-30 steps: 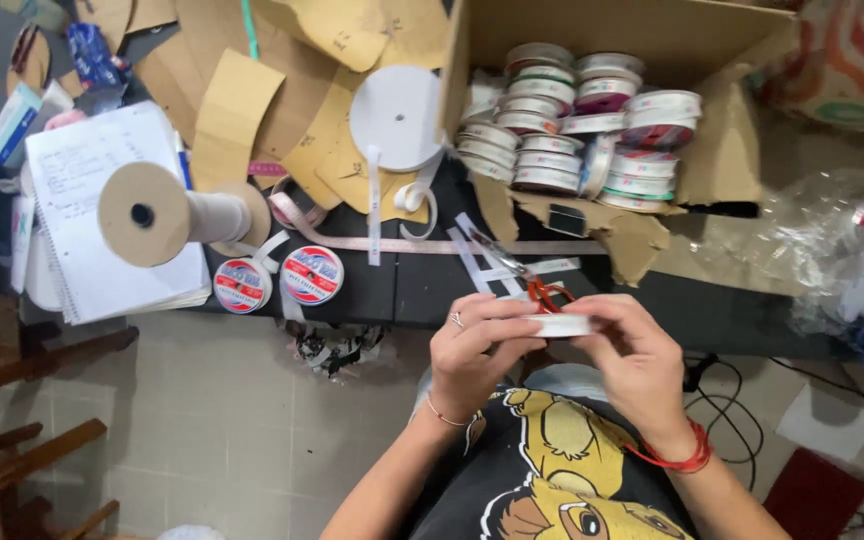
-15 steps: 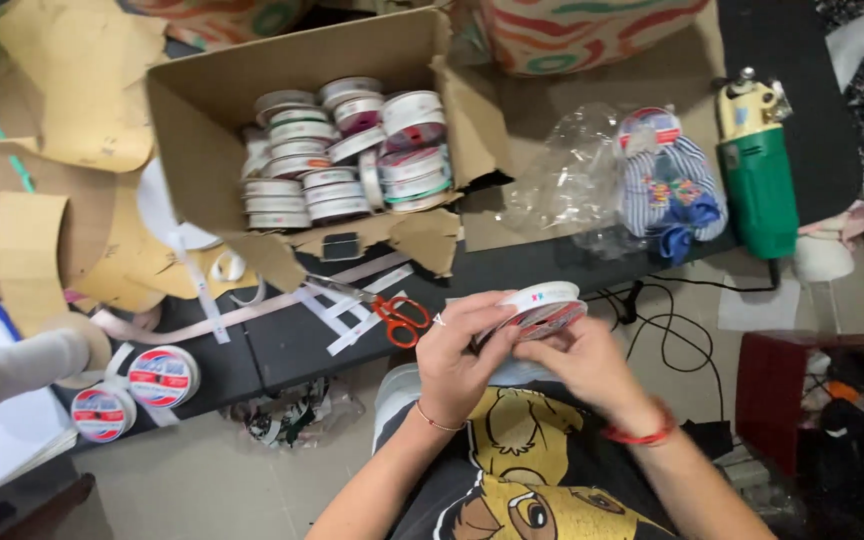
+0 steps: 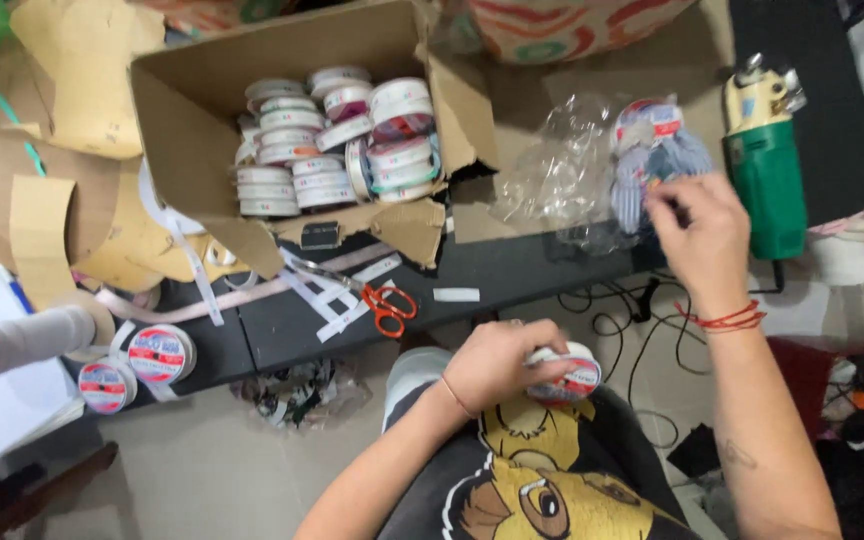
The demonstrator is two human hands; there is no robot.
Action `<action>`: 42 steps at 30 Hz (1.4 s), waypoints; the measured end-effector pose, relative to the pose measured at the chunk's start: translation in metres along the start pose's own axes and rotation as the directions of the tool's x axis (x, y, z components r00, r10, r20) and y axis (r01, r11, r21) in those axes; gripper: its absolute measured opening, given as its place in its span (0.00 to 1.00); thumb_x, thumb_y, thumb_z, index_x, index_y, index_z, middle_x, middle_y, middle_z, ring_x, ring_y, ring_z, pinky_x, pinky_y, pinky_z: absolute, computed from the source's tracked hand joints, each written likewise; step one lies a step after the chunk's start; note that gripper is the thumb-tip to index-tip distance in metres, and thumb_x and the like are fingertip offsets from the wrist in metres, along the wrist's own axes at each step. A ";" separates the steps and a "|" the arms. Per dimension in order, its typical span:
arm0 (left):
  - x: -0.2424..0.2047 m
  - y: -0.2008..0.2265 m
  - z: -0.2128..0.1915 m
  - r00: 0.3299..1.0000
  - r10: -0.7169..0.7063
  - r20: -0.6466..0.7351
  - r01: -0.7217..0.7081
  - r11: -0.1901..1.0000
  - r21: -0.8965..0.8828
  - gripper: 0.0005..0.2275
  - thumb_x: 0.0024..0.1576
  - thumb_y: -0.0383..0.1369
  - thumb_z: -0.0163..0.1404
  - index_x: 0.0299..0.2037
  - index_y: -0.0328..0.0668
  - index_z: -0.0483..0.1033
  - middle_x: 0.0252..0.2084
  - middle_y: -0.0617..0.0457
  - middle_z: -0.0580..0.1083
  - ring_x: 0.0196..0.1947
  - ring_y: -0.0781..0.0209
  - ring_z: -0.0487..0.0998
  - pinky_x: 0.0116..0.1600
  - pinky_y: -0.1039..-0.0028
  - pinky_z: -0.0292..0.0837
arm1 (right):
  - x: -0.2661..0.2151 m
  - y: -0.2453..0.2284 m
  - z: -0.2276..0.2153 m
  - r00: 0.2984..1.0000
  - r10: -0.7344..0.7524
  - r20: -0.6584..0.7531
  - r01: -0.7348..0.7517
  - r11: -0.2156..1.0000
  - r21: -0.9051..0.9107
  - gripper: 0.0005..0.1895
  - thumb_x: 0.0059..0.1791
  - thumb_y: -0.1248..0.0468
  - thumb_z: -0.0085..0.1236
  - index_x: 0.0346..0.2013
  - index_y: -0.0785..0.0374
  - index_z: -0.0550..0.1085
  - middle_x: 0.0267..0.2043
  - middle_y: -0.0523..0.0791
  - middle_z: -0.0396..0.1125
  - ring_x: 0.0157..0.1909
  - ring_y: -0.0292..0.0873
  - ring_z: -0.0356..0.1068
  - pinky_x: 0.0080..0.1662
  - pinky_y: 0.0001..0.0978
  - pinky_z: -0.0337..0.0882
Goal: The person repeatedly pulls white tape from a roll, cuts it into short strips using orange scissors, and places the cut pieces on a cluttered table. The person also handles a measuring tape and other items on the table.
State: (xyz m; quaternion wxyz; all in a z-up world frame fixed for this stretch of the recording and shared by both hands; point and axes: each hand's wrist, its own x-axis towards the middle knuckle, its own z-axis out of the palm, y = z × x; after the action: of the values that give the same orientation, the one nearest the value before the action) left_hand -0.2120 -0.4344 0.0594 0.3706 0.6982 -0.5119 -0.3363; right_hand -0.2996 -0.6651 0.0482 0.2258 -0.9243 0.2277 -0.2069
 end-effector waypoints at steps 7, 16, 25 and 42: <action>-0.013 -0.003 -0.019 0.982 -0.062 0.176 0.103 0.966 -0.235 0.14 0.46 0.34 0.51 0.42 0.55 0.66 0.44 0.63 0.71 0.38 0.64 0.73 0.41 0.78 0.64 | -0.006 -0.036 -0.009 0.984 0.033 -0.177 -0.005 0.988 0.156 0.04 0.46 0.81 0.49 0.33 0.74 0.70 0.36 0.54 0.64 0.38 0.47 0.64 0.40 0.32 0.65; -0.018 0.002 -0.040 0.951 0.079 -0.298 -0.050 0.993 0.104 0.06 0.48 0.35 0.51 0.31 0.52 0.66 0.32 0.60 0.73 0.25 0.59 0.74 0.32 0.73 0.70 | -0.035 -0.132 -0.007 0.892 0.389 0.231 -0.434 0.592 0.679 0.08 0.39 0.76 0.54 0.29 0.68 0.66 0.28 0.50 0.68 0.27 0.35 0.67 0.31 0.20 0.66; -0.032 0.013 -0.068 0.770 0.262 -0.582 -0.122 0.955 0.269 0.07 0.48 0.34 0.52 0.22 0.50 0.66 0.17 0.62 0.68 0.16 0.64 0.70 0.24 0.81 0.67 | -0.023 -0.170 -0.001 0.982 0.142 0.126 -0.190 0.725 0.662 0.05 0.35 0.78 0.57 0.20 0.71 0.69 0.24 0.51 0.68 0.28 0.45 0.68 0.36 0.33 0.69; -0.099 -0.017 -0.137 0.630 0.449 -0.634 -0.083 0.850 0.520 0.07 0.50 0.28 0.54 0.27 0.41 0.66 0.25 0.58 0.75 0.17 0.74 0.70 0.19 0.83 0.59 | -0.002 -0.254 0.040 0.963 -0.006 0.270 -0.153 0.813 0.561 0.06 0.36 0.75 0.57 0.27 0.67 0.73 0.32 0.48 0.66 0.34 0.37 0.66 0.42 0.20 0.67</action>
State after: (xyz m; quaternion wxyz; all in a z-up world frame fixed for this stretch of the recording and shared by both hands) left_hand -0.1122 -0.3116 0.1217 0.4221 0.7516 -0.4809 0.1602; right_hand -0.1984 -0.4499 0.1450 0.5308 -0.8215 0.1587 -0.1347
